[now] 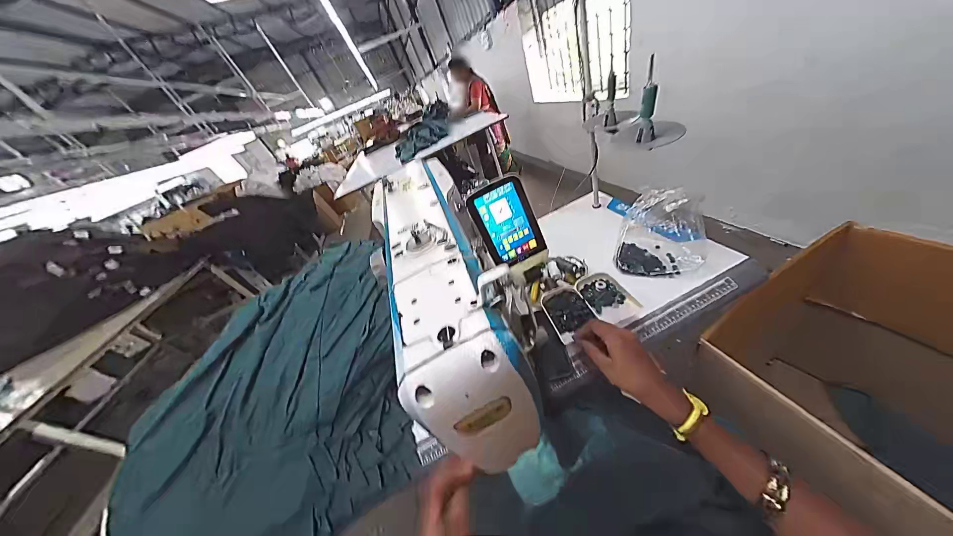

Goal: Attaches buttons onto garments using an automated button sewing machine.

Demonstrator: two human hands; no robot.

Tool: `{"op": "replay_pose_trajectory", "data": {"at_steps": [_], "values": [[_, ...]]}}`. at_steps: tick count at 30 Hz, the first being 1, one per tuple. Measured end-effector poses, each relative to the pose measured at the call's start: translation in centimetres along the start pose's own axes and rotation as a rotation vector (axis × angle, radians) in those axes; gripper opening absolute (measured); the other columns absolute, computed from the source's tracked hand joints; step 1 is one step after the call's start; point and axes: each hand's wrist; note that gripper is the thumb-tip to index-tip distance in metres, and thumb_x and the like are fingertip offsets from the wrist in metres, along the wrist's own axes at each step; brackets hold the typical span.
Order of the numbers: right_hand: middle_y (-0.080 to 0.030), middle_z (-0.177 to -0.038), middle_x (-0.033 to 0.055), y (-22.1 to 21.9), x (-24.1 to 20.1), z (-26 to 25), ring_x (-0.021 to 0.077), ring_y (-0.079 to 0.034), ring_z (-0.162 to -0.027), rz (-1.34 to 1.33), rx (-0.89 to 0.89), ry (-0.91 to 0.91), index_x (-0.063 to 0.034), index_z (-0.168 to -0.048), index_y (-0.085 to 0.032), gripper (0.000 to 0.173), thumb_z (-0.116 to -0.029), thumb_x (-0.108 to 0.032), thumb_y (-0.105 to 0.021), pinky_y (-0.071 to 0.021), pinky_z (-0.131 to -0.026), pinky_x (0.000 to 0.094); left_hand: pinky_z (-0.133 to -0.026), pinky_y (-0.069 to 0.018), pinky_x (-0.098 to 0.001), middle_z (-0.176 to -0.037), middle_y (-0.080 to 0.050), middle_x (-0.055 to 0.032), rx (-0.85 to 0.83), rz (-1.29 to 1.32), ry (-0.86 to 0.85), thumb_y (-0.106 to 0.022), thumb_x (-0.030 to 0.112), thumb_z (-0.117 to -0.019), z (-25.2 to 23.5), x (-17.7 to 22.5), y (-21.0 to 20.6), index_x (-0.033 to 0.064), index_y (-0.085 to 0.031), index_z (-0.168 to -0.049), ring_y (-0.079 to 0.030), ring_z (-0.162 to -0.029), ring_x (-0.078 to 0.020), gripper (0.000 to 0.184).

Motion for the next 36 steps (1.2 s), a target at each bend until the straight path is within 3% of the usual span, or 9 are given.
{"op": "replay_pose_trajectory", "data": {"at_steps": [2, 5, 7, 10, 13, 23, 28, 32, 36], "values": [[-0.072, -0.110, 0.0146, 0.8, -1.2, -0.2, 0.0230, -0.070, -0.097, -0.080, -0.129, -0.088, -0.0010, -0.123, -0.068, 0.027, -0.1010, -0.014, -0.060, -0.0550, -0.091, 0.0423, -0.107, -0.0463, -0.0411, -0.127, -0.059, -0.0269, -0.008, -0.331, 0.177, -0.056, 0.018, -0.0999, 0.2, -3.2, -1.7, -0.0154, -0.050, -0.131, -0.058, -0.122, -0.0257, 0.046], [-0.074, -0.101, 0.0133, 0.4, -3.2, 0.3, 0.0220, -0.070, -0.090, -0.022, -0.138, 0.038, -0.0008, -0.112, -0.073, 0.025, -0.1009, -0.021, -0.064, -0.0555, -0.086, 0.0435, -0.106, -0.0455, -0.0495, -0.127, -0.059, -0.0289, -0.110, -0.431, 0.448, -0.047, 0.025, -0.1061, -0.4, -3.9, -3.0, -0.0133, -0.047, -0.136, -0.058, -0.122, -0.0340, 0.049], [-0.069, -0.079, 0.0109, -0.3, -4.4, 0.6, 0.0244, -0.066, -0.070, 0.117, -0.031, 0.262, -0.0017, -0.093, -0.073, 0.021, -0.0956, -0.022, -0.069, -0.0539, -0.066, 0.0469, -0.080, -0.0537, -0.0423, -0.093, -0.066, -0.0162, -0.173, -0.489, 0.418, -0.047, 0.029, -0.1055, -0.7, -3.5, -2.7, -0.0073, -0.061, -0.112, -0.065, -0.087, -0.0219, 0.040], [-0.066, -0.071, 0.0086, -1.7, -6.0, 2.1, 0.0219, -0.066, -0.062, 0.255, 0.098, 0.670, -0.0046, -0.077, -0.068, 0.013, -0.0862, -0.013, -0.069, -0.0524, -0.052, 0.0373, -0.047, -0.0408, -0.0202, -0.054, -0.050, -0.0001, -0.372, -0.381, 0.002, -0.057, 0.032, -0.1012, 0.6, -0.8, -0.8, 0.0045, -0.060, -0.072, -0.049, -0.049, -0.0036, 0.040], [-0.069, -0.073, 0.0086, -2.4, -7.4, 4.4, 0.0228, -0.067, -0.069, 0.301, 0.087, 0.941, -0.0055, -0.086, -0.072, 0.014, -0.0940, -0.012, -0.063, -0.0519, -0.060, 0.0322, -0.049, -0.0377, -0.0183, -0.058, -0.047, -0.0015, -0.555, -0.283, -0.152, -0.058, 0.036, -0.1032, 1.6, 0.3, 0.2, 0.0082, -0.055, -0.077, -0.047, -0.052, -0.0053, 0.038], [-0.063, -0.064, 0.0063, -2.8, -8.4, 5.2, 0.0203, -0.063, -0.062, 0.277, -0.019, 1.075, -0.0070, -0.078, -0.066, 0.023, -0.0994, -0.010, -0.059, -0.0477, -0.057, 0.0315, -0.072, -0.0535, -0.0229, -0.085, -0.070, -0.0016, -0.562, -0.316, -0.084, -0.055, 0.035, -0.1051, 2.8, -1.3, -1.2, 0.0110, -0.072, -0.102, -0.065, -0.079, -0.0071, 0.029], [-0.065, -0.062, 0.0057, -3.5, -8.8, 4.8, 0.0184, -0.064, -0.062, 0.241, -0.018, 0.945, -0.0080, -0.066, -0.068, 0.022, -0.0871, -0.013, -0.066, -0.0451, -0.055, 0.0315, -0.069, -0.0524, -0.0199, -0.084, -0.071, -0.0011, -0.452, -0.269, -0.086, -0.059, 0.033, -0.1029, 3.5, -0.7, -2.7, 0.0106, -0.073, -0.101, -0.064, -0.075, -0.0043, 0.027], [-0.064, -0.086, 0.0073, -2.8, -9.2, 8.1, 0.0111, -0.063, -0.089, -0.333, -0.486, 0.626, -0.0040, -0.098, -0.057, 0.034, -0.1077, -0.036, -0.051, -0.0515, -0.085, 0.0228, -0.083, -0.0562, -0.0135, -0.096, -0.075, 0.0085, -0.213, -0.190, -0.042, -0.064, 0.033, -0.1010, 2.7, 0.4, -0.1, 0.0143, -0.074, -0.101, -0.068, -0.091, 0.0067, 0.021], [-0.065, -0.080, 0.0032, -2.4, -7.7, 7.0, 0.0084, -0.060, -0.078, -0.198, -0.307, 0.397, -0.0034, -0.098, -0.063, 0.027, -0.0978, -0.031, -0.067, -0.0471, -0.078, 0.0289, -0.073, -0.0523, -0.0093, -0.087, -0.072, 0.0087, 0.028, -0.427, 0.104, -0.067, 0.030, -0.0967, 1.1, -1.3, 6.3, 0.0062, -0.074, -0.092, -0.063, -0.080, 0.0110, 0.025]]}}
Point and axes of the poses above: each hand's wrist, its own z-axis away from the middle knuckle, its own y-axis out of the back of the hand, x = y × z
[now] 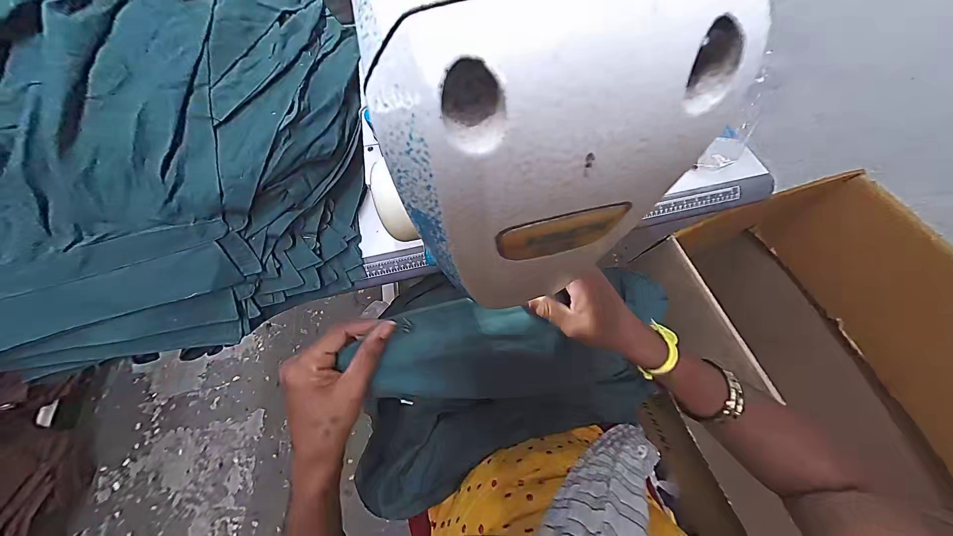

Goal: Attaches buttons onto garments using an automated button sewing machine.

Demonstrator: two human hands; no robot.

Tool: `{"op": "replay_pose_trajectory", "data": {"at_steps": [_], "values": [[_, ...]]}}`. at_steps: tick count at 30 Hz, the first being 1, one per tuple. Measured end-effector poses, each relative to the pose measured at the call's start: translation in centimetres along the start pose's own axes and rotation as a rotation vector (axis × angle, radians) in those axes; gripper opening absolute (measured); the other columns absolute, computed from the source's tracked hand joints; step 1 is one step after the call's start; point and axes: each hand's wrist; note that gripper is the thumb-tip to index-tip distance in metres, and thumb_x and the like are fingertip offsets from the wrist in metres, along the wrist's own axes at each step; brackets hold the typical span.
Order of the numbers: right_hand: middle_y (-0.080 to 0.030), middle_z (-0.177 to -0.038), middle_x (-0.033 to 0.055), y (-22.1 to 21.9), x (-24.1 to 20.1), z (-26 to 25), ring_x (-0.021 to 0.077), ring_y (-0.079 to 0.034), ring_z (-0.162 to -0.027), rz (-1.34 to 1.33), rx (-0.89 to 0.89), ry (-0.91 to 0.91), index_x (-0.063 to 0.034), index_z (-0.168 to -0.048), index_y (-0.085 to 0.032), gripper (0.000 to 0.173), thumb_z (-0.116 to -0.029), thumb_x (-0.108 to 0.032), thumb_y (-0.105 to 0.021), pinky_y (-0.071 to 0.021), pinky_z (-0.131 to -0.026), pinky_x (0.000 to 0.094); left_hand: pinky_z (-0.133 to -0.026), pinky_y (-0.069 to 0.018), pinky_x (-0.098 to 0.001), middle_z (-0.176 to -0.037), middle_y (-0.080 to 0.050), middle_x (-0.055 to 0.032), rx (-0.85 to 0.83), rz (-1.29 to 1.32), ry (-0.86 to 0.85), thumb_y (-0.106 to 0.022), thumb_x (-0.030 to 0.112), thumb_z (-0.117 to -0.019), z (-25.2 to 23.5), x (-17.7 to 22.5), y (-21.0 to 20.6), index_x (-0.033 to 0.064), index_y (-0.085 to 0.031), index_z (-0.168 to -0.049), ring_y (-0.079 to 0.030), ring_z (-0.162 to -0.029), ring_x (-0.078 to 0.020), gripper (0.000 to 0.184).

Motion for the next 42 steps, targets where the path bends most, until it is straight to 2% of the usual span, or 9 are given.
{"op": "replay_pose_trajectory", "data": {"at_steps": [4, 7, 12, 20, 22, 25, 29, 37, 42], "values": [[-0.065, -0.081, 0.0023, -0.1, 0.0, -2.1, 0.0114, -0.063, -0.078, 0.011, -0.047, -0.379, -0.0042, -0.102, -0.065, 0.039, -0.0845, -0.035, -0.081, -0.0512, -0.072, 0.0366, -0.067, -0.0494, -0.0100, -0.083, -0.071, 0.0041, 0.032, -0.162, 0.191, -0.067, 0.033, -0.0949, 0.7, -3.5, 0.5, 0.0040, -0.074, -0.095, -0.061, -0.072, 0.0110, 0.030], [-0.063, -0.078, 0.0042, 0.1, -0.5, -2.7, 0.0164, -0.062, -0.075, 0.040, -0.104, -0.423, -0.0042, -0.101, -0.064, 0.037, -0.0874, -0.035, -0.080, -0.0496, -0.067, 0.0413, -0.063, -0.0492, -0.0092, -0.080, -0.070, 0.0066, 0.039, -0.123, 0.242, -0.067, 0.031, -0.0949, 1.5, -3.9, 0.0, 0.0052, -0.074, -0.095, -0.060, -0.068, 0.0113, 0.027], [-0.059, -0.077, -0.0037, 1.1, 0.8, -1.7, 0.0001, -0.057, -0.070, -0.047, -0.072, -0.279, -0.0049, -0.105, -0.059, 0.029, -0.0919, -0.025, -0.075, -0.0507, -0.068, 0.0205, -0.068, -0.0507, -0.0107, -0.084, -0.072, 0.0047, 0.055, -0.106, 0.198, -0.067, 0.031, -0.0960, 0.4, -3.1, -0.6, 0.0045, -0.074, -0.096, -0.062, -0.074, 0.0099, 0.027], [-0.062, -0.073, 0.0063, 4.4, 3.7, 0.9, 0.0237, -0.062, -0.070, 0.349, 0.039, -0.252, -0.0026, -0.106, -0.063, 0.033, -0.0930, -0.032, -0.070, -0.0501, -0.067, 0.0480, -0.069, -0.0477, -0.0120, -0.083, -0.072, 0.0042, -0.017, -0.187, 0.043, -0.064, 0.038, -0.0962, -1.4, -1.8, -2.6, 0.0085, -0.075, -0.091, -0.061, -0.074, 0.0099, 0.032], [-0.062, -0.068, 0.0102, 6.3, 6.1, 1.8, 0.0313, -0.064, -0.067, 0.471, 0.036, -0.309, -0.0009, -0.104, -0.065, 0.033, -0.0928, -0.032, -0.072, -0.0497, -0.068, 0.0566, -0.067, -0.0489, -0.0189, -0.081, -0.072, 0.0023, -0.029, -0.284, 0.038, -0.062, 0.041, -0.0964, -1.0, -2.2, -2.9, 0.0100, -0.075, -0.091, -0.063, -0.072, 0.0037, 0.034], [-0.065, -0.072, 0.0173, 8.3, 9.4, 2.9, 0.0390, -0.066, -0.070, 0.629, 0.060, -0.482, -0.0015, -0.102, -0.069, 0.027, -0.0987, -0.029, -0.069, -0.0489, -0.068, 0.0631, -0.079, -0.0541, -0.0508, -0.097, -0.074, -0.0141, -0.097, -0.388, -0.036, -0.056, 0.037, -0.1010, -0.7, -2.2, -4.0, 0.0054, -0.076, -0.103, -0.071, -0.090, -0.0279, 0.037], [-0.072, -0.102, 0.0197, 7.7, 8.7, 1.3, 0.0380, -0.070, -0.099, 0.666, 0.234, -0.286, -0.0011, -0.107, -0.075, 0.019, -0.1011, -0.014, -0.062, -0.0547, -0.087, 0.0565, -0.106, -0.0471, -0.0268, -0.132, -0.064, -0.0101, -0.322, 0.043, 0.057, -0.042, 0.033, -0.1078, -0.9, -0.7, -6.3, -0.0051, -0.052, -0.139, -0.058, -0.123, -0.0066, 0.050], [-0.064, -0.108, 0.0236, 4.8, 8.8, -3.2, 0.0426, -0.064, -0.103, 0.829, 0.110, -0.066, 0.0015, -0.118, -0.071, 0.024, -0.0966, -0.008, -0.067, -0.0542, -0.080, 0.0523, -0.090, -0.0495, -0.0189, -0.120, -0.061, -0.0128, -0.232, 0.223, 0.378, -0.041, 0.025, -0.1055, -1.3, 2.4, -9.9, -0.0116, -0.039, -0.141, -0.060, -0.101, -0.0007, 0.051], [-0.067, -0.107, 0.0239, 4.6, 9.4, -2.5, 0.0429, -0.067, -0.101, 0.773, 0.183, -0.016, 0.0032, -0.105, -0.073, 0.014, -0.0948, -0.005, -0.067, -0.0556, -0.083, 0.0536, -0.093, -0.0495, -0.0186, -0.123, -0.059, -0.0124, -0.198, 0.308, 0.356, -0.044, 0.025, -0.1048, -1.1, 2.0, -10.3, -0.0119, -0.036, -0.144, -0.059, -0.107, -0.0018, 0.054]]}}
Point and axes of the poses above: each hand's wrist, its own z-axis away from the middle knuckle, its own y-axis out of the back of the hand, x = y × z
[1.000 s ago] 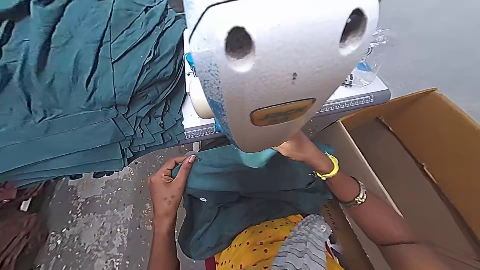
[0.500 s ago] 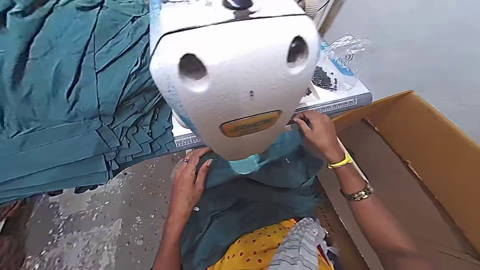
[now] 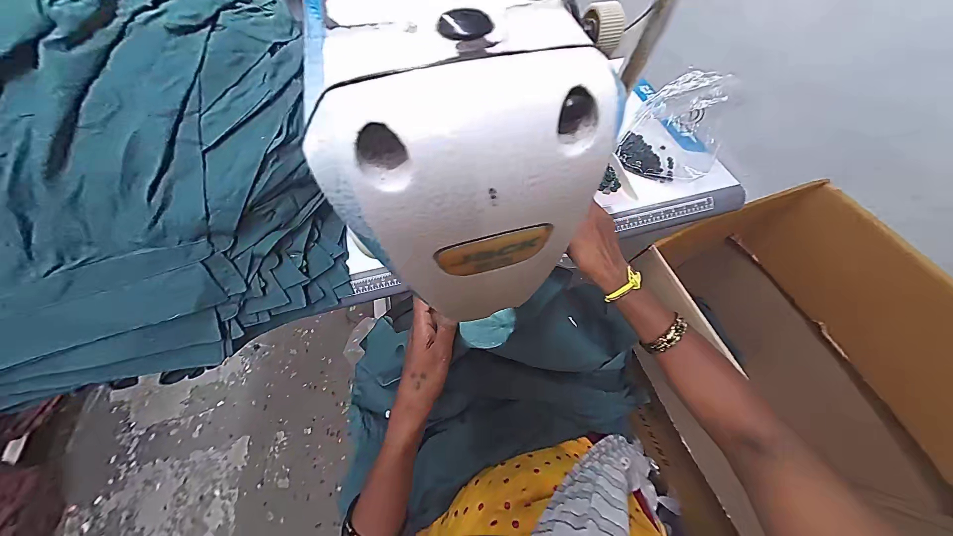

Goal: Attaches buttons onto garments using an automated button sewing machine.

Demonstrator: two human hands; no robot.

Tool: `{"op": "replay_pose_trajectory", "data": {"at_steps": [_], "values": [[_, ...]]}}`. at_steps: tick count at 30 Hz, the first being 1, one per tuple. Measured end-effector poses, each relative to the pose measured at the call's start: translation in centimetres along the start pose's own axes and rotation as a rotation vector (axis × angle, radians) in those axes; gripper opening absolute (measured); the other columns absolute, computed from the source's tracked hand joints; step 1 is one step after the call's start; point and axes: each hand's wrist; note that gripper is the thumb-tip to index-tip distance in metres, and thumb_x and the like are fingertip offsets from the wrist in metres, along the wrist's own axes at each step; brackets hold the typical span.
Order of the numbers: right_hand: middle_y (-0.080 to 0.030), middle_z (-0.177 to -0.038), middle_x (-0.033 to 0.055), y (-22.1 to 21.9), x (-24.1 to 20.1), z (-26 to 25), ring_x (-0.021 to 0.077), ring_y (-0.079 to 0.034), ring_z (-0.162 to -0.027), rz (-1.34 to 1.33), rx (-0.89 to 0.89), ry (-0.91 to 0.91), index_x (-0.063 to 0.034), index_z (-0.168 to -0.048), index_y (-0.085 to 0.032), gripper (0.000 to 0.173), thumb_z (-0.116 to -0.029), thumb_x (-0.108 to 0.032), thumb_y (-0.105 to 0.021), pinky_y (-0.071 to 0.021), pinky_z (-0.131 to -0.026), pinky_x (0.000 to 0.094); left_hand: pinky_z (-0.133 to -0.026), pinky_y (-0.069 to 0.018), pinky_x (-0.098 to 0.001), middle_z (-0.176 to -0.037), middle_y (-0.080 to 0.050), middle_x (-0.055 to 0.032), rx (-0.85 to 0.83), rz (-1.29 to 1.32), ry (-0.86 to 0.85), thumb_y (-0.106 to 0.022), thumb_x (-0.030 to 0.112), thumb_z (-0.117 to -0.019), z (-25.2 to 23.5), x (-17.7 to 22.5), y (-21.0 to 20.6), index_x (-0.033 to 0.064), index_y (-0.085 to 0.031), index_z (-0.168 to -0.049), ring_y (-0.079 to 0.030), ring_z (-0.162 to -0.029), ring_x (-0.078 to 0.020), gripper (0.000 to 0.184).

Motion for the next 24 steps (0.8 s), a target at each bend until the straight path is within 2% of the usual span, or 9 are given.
{"op": "replay_pose_trajectory", "data": {"at_steps": [6, 8, 9, 11, 12, 15, 17, 20, 24], "values": [[-0.069, -0.097, 0.0218, 2.3, -0.4, 0.6, 0.0352, -0.069, -0.086, -0.274, 0.029, -0.223, 0.0034, -0.108, -0.069, 0.015, -0.0961, -0.004, -0.066, -0.0556, -0.077, 0.0525, -0.085, -0.0516, -0.0176, -0.119, -0.058, -0.0100, 0.031, 0.067, 0.018, -0.049, 0.022, -0.1013, -0.3, 0.0, -0.1, -0.0097, -0.038, -0.138, -0.061, -0.098, -0.0005, 0.049], [-0.068, -0.097, 0.0180, 3.9, -1.4, 0.0, 0.0281, -0.064, -0.080, -0.409, -0.071, -0.361, 0.0015, -0.116, -0.068, 0.020, -0.0965, -0.002, -0.065, -0.0535, -0.074, 0.0486, -0.084, -0.0499, -0.0201, -0.105, -0.060, -0.0070, 0.046, -0.051, -0.035, -0.050, 0.025, -0.1009, -0.3, -0.2, 0.2, -0.0077, -0.053, -0.120, -0.059, -0.093, -0.0018, 0.038], [-0.067, -0.095, 0.0153, 4.4, -2.0, -0.3, 0.0241, -0.063, -0.078, -0.420, -0.096, -0.363, 0.0006, -0.117, -0.067, 0.020, -0.0969, -0.003, -0.065, -0.0531, -0.073, 0.0449, -0.078, -0.0494, -0.0230, -0.091, -0.062, -0.0046, 0.069, -0.162, -0.097, -0.051, 0.026, -0.1006, 0.0, 0.0, 0.4, -0.0048, -0.062, -0.104, -0.059, -0.084, -0.0035, 0.033], [-0.068, -0.092, 0.0167, 5.1, -3.6, -0.6, 0.0270, -0.068, -0.079, -0.303, -0.034, -0.194, 0.0037, -0.107, -0.067, 0.015, -0.0964, -0.007, -0.066, -0.0554, -0.071, 0.0454, -0.055, -0.0453, -0.0273, -0.061, -0.055, -0.0028, 0.090, -0.379, -0.349, -0.056, 0.026, -0.0985, 1.6, 1.1, 0.8, 0.0021, -0.063, -0.072, -0.055, -0.058, -0.0086, 0.036], [-0.070, -0.089, 0.0174, 5.2, -4.5, -0.5, 0.0296, -0.070, -0.080, -0.224, 0.030, -0.055, 0.0045, -0.099, -0.069, 0.014, -0.0958, -0.009, -0.065, -0.0569, -0.071, 0.0457, -0.049, -0.0427, -0.0259, -0.056, -0.050, -0.0024, 0.034, -0.411, -0.474, -0.057, 0.025, -0.0988, 2.7, 1.8, 1.1, 0.0051, -0.059, -0.067, -0.051, -0.052, -0.0094, 0.038], [-0.070, -0.077, 0.0098, 4.4, -7.7, 0.9, 0.0215, -0.069, -0.072, -0.139, 0.180, 0.395, -0.0048, -0.085, -0.070, 0.021, -0.0988, -0.017, -0.060, -0.0560, -0.064, 0.0329, -0.047, -0.0353, -0.0194, -0.055, -0.043, 0.0010, -0.140, -0.348, -0.533, -0.057, 0.034, -0.1031, 4.6, 2.4, 1.8, 0.0103, -0.052, -0.069, -0.043, -0.050, -0.0047, 0.042], [-0.066, -0.069, 0.0057, 3.7, -9.4, 0.7, 0.0197, -0.065, -0.068, -0.155, 0.175, 0.619, -0.0087, -0.081, -0.068, 0.022, -0.1003, -0.011, -0.057, -0.0488, -0.060, 0.0310, -0.050, -0.0401, -0.0213, -0.058, -0.052, 0.0010, -0.123, -0.381, -0.502, -0.059, 0.039, -0.1014, 4.1, 1.6, 1.8, 0.0100, -0.061, -0.074, -0.049, -0.052, -0.0046, 0.040], [-0.072, -0.074, 0.0045, 3.4, -9.8, -0.1, 0.0195, -0.069, -0.078, -0.184, 0.128, 0.566, -0.0115, -0.073, -0.072, 0.018, -0.0892, -0.013, -0.066, -0.0506, -0.066, 0.0320, -0.064, -0.0505, -0.0169, -0.078, -0.072, 0.0017, -0.149, -0.373, -0.501, -0.059, 0.039, -0.1021, 4.3, 2.0, 2.2, 0.0115, -0.076, -0.095, -0.063, -0.069, 0.0012, 0.033], [-0.070, -0.089, 0.0066, 4.7, -10.5, 2.3, 0.0123, -0.067, -0.089, -0.817, -0.335, 0.296, -0.0030, -0.100, -0.064, 0.032, -0.1058, -0.034, -0.055, -0.0522, -0.086, 0.0288, -0.079, -0.0546, -0.0119, -0.090, -0.074, 0.0098, -0.070, -0.196, -0.460, -0.062, 0.037, -0.1016, 5.1, 2.7, 5.9, 0.0147, -0.076, -0.096, -0.066, -0.086, 0.0093, 0.027]]}}
Point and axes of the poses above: each hand's wrist, its own z-axis away from the middle knuckle, its own y-axis out of the back of the hand, x = y × z
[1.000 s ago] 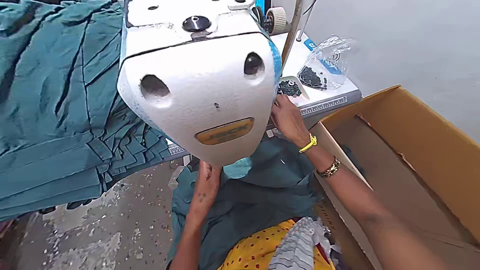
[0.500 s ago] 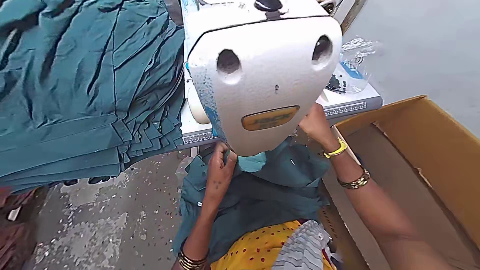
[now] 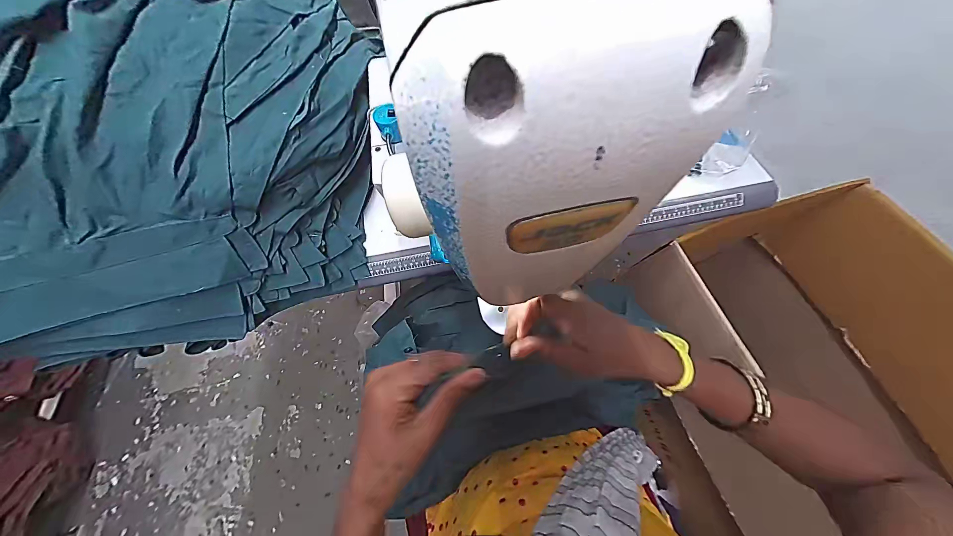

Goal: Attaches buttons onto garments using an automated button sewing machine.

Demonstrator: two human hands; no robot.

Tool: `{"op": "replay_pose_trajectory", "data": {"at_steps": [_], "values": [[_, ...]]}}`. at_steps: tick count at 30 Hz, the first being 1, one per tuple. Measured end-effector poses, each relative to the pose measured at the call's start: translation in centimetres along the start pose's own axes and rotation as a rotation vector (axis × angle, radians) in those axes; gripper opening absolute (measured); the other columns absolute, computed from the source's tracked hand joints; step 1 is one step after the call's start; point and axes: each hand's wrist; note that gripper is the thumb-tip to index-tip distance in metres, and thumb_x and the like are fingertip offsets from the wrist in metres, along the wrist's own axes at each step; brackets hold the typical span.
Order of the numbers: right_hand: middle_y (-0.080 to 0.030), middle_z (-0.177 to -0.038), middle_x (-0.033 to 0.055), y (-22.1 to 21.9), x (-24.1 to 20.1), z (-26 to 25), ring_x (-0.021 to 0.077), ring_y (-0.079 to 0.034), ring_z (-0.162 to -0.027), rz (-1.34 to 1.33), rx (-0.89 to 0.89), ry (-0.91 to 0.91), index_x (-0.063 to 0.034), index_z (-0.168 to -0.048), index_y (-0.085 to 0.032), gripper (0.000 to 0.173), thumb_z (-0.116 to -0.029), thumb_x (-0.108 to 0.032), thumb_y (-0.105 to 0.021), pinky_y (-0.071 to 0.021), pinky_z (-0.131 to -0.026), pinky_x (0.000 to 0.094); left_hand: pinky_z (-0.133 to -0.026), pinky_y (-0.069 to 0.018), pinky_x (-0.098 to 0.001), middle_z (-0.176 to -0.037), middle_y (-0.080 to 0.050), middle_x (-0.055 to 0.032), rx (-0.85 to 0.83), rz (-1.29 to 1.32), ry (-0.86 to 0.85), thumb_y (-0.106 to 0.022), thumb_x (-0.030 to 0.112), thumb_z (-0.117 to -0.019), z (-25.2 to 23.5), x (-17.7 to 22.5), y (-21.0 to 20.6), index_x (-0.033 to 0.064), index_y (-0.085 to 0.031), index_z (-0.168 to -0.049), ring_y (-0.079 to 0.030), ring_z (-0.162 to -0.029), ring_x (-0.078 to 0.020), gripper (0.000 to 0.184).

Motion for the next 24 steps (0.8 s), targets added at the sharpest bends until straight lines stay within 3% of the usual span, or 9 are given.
{"op": "replay_pose_trajectory", "data": {"at_steps": [1, 3, 6, 10, 11, 15, 18, 21, 24], "values": [[-0.068, -0.089, 0.0066, 0.0, -0.2, 0.4, 0.0124, -0.064, -0.089, -0.066, -0.024, -0.049, -0.0034, -0.103, -0.060, 0.031, -0.1052, -0.035, -0.056, -0.0481, -0.088, 0.0311, -0.079, -0.0553, -0.0122, -0.091, -0.074, 0.0149, 0.053, 0.003, 0.055, -0.062, 0.038, -0.1012, 0.2, -0.5, 1.7, 0.0190, -0.076, -0.095, -0.066, -0.086, 0.0102, 0.024], [-0.067, -0.083, 0.0046, 0.1, 0.4, 0.3, 0.0108, -0.064, -0.080, -0.001, 0.092, -0.196, -0.0029, -0.099, -0.064, 0.030, -0.0997, -0.033, -0.065, -0.0499, -0.082, 0.0338, -0.070, -0.0551, -0.0112, -0.086, -0.072, 0.0184, 0.163, -0.040, 0.208, -0.065, 0.033, -0.0988, 0.6, -2.0, 4.7, 0.0180, -0.075, -0.092, -0.065, -0.078, 0.0104, 0.020], [-0.061, -0.076, 0.0010, 0.5, 1.3, -1.3, 0.0093, -0.060, -0.072, 0.029, 0.157, -0.495, -0.0048, -0.099, -0.063, 0.031, -0.0903, -0.032, -0.076, -0.0493, -0.068, 0.0328, -0.062, -0.0529, -0.0112, -0.079, -0.069, 0.0119, 0.201, -0.157, 0.432, -0.064, 0.030, -0.0968, 1.2, -5.1, 6.1, 0.0084, -0.073, -0.095, -0.063, -0.067, 0.0091, 0.024], [-0.062, -0.076, 0.0039, -0.2, 0.7, -2.6, 0.0172, -0.062, -0.074, 0.015, 0.179, -0.696, -0.0064, -0.098, -0.063, 0.036, -0.0845, -0.034, -0.083, -0.0496, -0.067, 0.0419, -0.061, -0.0520, -0.0136, -0.076, -0.069, 0.0089, 0.208, -0.173, 0.548, -0.063, 0.031, -0.0968, 2.0, -7.3, 5.1, 0.0078, -0.074, -0.095, -0.062, -0.066, 0.0069, 0.025], [-0.062, -0.077, 0.0038, -0.2, 0.7, -2.3, 0.0167, -0.062, -0.075, 0.002, 0.175, -0.704, -0.0066, -0.099, -0.063, 0.037, -0.0845, -0.034, -0.084, -0.0502, -0.068, 0.0414, -0.062, -0.0521, -0.0141, -0.076, -0.069, 0.0086, 0.201, -0.170, 0.563, -0.063, 0.031, -0.0970, 2.1, -7.5, 4.8, 0.0074, -0.074, -0.096, -0.062, -0.066, 0.0067, 0.026], [-0.057, -0.073, -0.0042, 1.3, 2.3, -0.8, 0.0023, -0.056, -0.067, -0.110, 0.197, -0.535, -0.0070, -0.101, -0.059, 0.027, -0.0888, -0.022, -0.078, -0.0503, -0.065, 0.0244, -0.062, -0.0501, -0.0129, -0.077, -0.068, 0.0095, 0.221, -0.183, 0.500, -0.062, 0.032, -0.0977, 0.8, -6.8, 4.1, 0.0085, -0.074, -0.094, -0.061, -0.067, 0.0082, 0.027], [-0.051, -0.067, -0.0072, 2.9, 3.1, 0.7, 0.0007, -0.050, -0.060, -0.037, 0.214, -0.581, -0.0098, -0.100, -0.057, 0.021, -0.0947, -0.022, -0.073, -0.0443, -0.060, 0.0229, -0.064, -0.0494, -0.0122, -0.080, -0.070, 0.0081, 0.191, -0.245, 0.395, -0.062, 0.038, -0.0976, -0.7, -5.2, 3.6, 0.0093, -0.075, -0.094, -0.060, -0.069, 0.0095, 0.031], [-0.054, -0.068, -0.0048, 3.7, 3.5, 1.8, 0.0068, -0.052, -0.062, 0.161, 0.196, -0.561, -0.0090, -0.101, -0.060, 0.027, -0.0941, -0.032, -0.072, -0.0451, -0.062, 0.0317, -0.065, -0.0490, -0.0158, -0.078, -0.069, 0.0060, 0.132, -0.321, 0.342, -0.060, 0.043, -0.0976, -1.5, -5.2, 3.0, 0.0097, -0.075, -0.093, -0.060, -0.068, 0.0083, 0.037], [-0.059, -0.066, 0.0042, 4.7, 6.0, 3.3, 0.0218, -0.059, -0.066, 0.399, 0.187, -0.539, -0.0047, -0.098, -0.064, 0.035, -0.0941, -0.039, -0.070, -0.0463, -0.074, 0.0509, -0.062, -0.0490, -0.0334, -0.074, -0.068, 0.0001, 0.099, -0.486, 0.319, -0.055, 0.050, -0.0977, -0.9, -6.1, 2.7, 0.0110, -0.075, -0.090, -0.062, -0.065, -0.0063, 0.044]]}}
Point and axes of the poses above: each hand's wrist, its own z-axis away from the middle knuckle, its own y-axis out of the back of the hand, x = y × z
